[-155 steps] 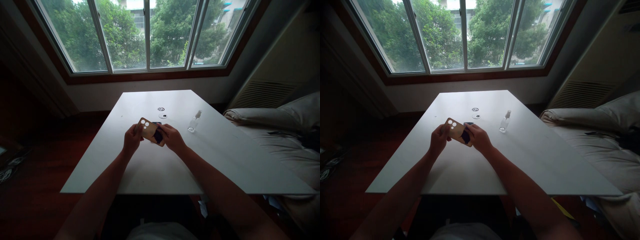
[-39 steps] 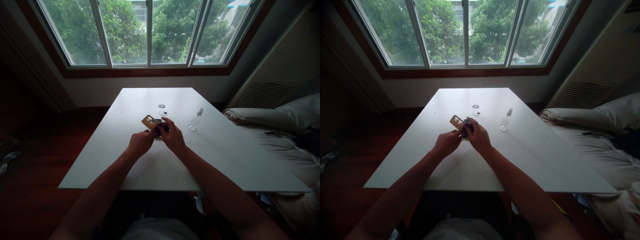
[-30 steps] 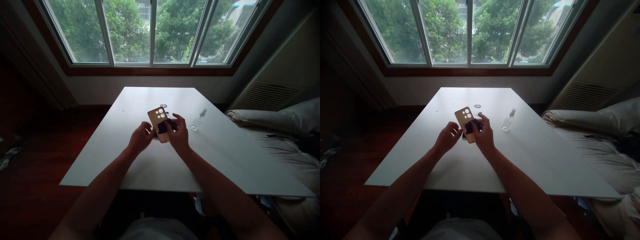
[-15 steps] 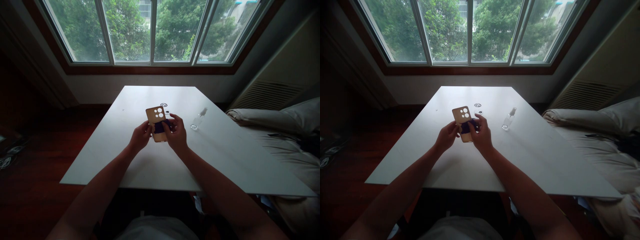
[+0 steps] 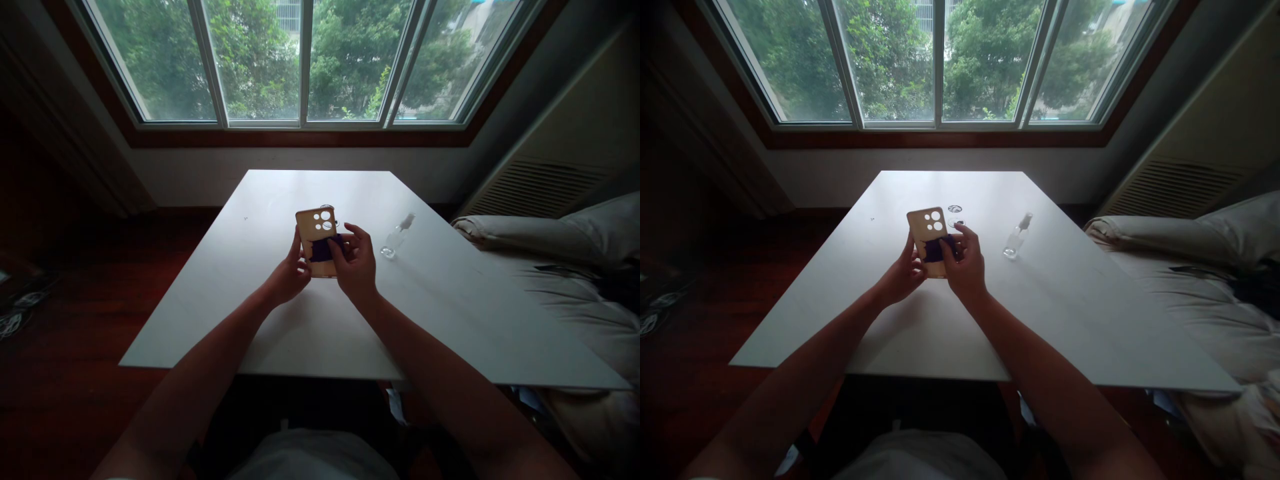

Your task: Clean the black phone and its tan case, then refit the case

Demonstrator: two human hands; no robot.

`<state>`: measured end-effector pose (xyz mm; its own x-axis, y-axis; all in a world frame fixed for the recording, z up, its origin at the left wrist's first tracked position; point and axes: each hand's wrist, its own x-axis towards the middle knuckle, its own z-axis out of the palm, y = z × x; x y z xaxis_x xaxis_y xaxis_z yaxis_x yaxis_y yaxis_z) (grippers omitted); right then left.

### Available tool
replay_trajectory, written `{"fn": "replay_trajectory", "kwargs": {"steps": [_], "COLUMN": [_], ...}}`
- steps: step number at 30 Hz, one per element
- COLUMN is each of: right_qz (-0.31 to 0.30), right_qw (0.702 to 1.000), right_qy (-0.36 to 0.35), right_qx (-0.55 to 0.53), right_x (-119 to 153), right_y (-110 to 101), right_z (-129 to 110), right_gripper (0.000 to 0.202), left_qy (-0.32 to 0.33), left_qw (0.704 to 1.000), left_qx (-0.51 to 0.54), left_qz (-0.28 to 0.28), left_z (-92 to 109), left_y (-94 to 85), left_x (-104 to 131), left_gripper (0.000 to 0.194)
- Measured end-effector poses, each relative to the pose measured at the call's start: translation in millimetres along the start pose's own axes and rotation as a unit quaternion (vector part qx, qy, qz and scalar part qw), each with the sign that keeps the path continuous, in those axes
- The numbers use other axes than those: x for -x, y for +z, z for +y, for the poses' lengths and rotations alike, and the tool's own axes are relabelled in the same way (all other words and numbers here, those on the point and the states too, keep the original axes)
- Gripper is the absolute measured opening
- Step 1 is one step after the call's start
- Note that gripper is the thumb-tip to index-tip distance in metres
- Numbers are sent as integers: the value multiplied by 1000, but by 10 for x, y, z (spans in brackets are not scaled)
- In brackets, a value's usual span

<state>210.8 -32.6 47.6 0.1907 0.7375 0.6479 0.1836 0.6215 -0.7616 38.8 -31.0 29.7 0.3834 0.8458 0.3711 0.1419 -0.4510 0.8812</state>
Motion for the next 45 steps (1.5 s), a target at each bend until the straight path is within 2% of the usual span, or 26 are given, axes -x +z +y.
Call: {"fn": "replay_trajectory", "kwargs": {"steps": [5, 9, 11, 15, 17, 24, 27, 31, 35, 39, 45], "right_qz": [7, 17, 28, 50, 48, 27, 43, 63, 71, 65, 52], "right_qw": [1000, 999, 998, 992, 990, 985, 984, 983, 982, 983, 987], "right_qy": [-13, -33, -50, -100, -123, -162, -169, -172, -171, -167, -150], "right_qx": [-14, -25, -33, -53, -58, -51, -41, -31, -29, -39, -40], "right_x": [9, 23, 28, 44, 62, 130, 112, 47, 5, 29, 98], "right_y": [1, -3, -7, -13, -9, 34, 33, 1, -19, 4, 42], "right_z": [-7, -14, -23, -68, -91, -57, -35, -28, -26, -40, -59], "right_gripper": [46, 45, 45, 46, 47, 52, 51, 49, 50, 52, 50], "left_qy": [-17, -31, -40, -66, -76, -79, -71, -29, 24, 51, 62], "left_qw": [999, 997, 996, 992, 992, 996, 991, 958, 925, 896, 878], "left_qx": [35, 52, 56, 63, 63, -18, -116, -278, -376, -439, -473], "left_qz": [-28, -48, -59, -83, -81, -40, -2, 57, 51, 33, 31], "left_z": [29, 38, 46, 89, 108, 94, 120, 231, 331, 343, 303], "left_y": [-12, -27, -32, -24, -8, 37, -10, -88, -83, -36, -16], "left_x": [7, -2, -4, 3, 3, -17, 11, 74, 110, 120, 104], "left_gripper": [108, 94, 80, 31, 21, 15, 17, 22, 28, 36, 34]}}
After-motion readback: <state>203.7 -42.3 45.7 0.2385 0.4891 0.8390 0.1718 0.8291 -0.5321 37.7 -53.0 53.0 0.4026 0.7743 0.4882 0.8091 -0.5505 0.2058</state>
